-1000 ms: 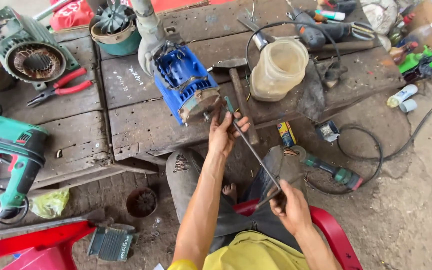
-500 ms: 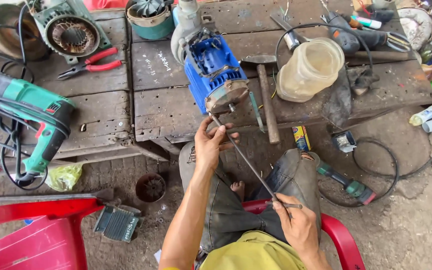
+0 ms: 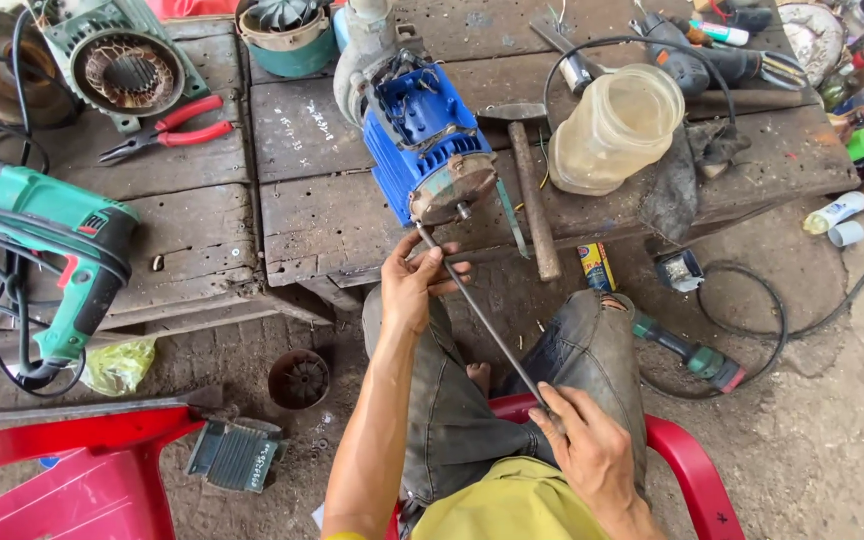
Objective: The person is preparing small screws and using a metal rod to work on the internal components of a blue electric motor housing on a wooden workbench.
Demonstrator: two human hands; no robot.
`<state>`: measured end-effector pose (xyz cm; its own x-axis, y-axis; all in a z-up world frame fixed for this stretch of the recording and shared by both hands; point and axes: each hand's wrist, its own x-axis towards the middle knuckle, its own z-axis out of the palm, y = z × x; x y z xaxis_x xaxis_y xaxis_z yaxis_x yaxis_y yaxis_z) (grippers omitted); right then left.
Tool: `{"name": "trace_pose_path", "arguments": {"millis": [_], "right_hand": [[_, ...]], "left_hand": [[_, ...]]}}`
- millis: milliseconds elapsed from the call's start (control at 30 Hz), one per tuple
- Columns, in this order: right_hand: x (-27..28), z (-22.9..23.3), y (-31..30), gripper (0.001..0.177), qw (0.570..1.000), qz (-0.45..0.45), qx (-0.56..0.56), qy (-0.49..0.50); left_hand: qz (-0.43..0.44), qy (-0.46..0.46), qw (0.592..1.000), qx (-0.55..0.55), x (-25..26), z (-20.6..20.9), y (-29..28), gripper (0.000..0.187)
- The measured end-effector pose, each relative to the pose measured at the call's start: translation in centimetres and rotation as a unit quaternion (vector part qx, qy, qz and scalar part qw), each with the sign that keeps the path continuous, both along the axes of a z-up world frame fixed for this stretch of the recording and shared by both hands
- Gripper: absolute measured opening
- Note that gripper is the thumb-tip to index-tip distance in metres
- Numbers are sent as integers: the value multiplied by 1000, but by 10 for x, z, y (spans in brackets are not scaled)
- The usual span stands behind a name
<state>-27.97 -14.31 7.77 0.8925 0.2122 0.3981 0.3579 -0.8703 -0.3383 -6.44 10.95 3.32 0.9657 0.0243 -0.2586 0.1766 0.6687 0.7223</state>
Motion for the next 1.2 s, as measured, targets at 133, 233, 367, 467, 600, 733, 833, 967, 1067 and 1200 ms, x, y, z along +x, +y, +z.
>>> {"name": "trace_pose_path", "arguments": {"millis": [133,233,367,467,600,733,833,967,1067,1200], "right_hand": [[5,14,6,37,986,-42,121,106],[12,13,-1,38,880,-105,366,283],[7,37,18,49,844,-181,393,317],[12,27,8,50,975,-78,108,177],[16,3,12,58,892,-171,237,345],[14,12,22,58,685,-260,531,425],[-2,10,10,65,915,-273,165,247],[8,-4,14,91,982,-68,-155,-84],[16,5,27,35,992,-43,-62,-101],[8,1,36,65,847,-186,368,336]], "left_hand": [[-8,-1,1000,-1,1,7,3,57],[-4,4,1000,4,6,12,0,58],[-1,4,1000,-6,3,11,1,64],[2,-6,1000,-6,3,5,2,66],[-7,5,1000,6,2,10,6,64],[-33,3,999,27,3,16,7,67],[-27,22,999,36,0,12,7,66],[-19,21,999,34,5,12,3,57],[-27,26,999,28,2,15,4,62],[-56,-8,998,15,2,13,5,55]]}}
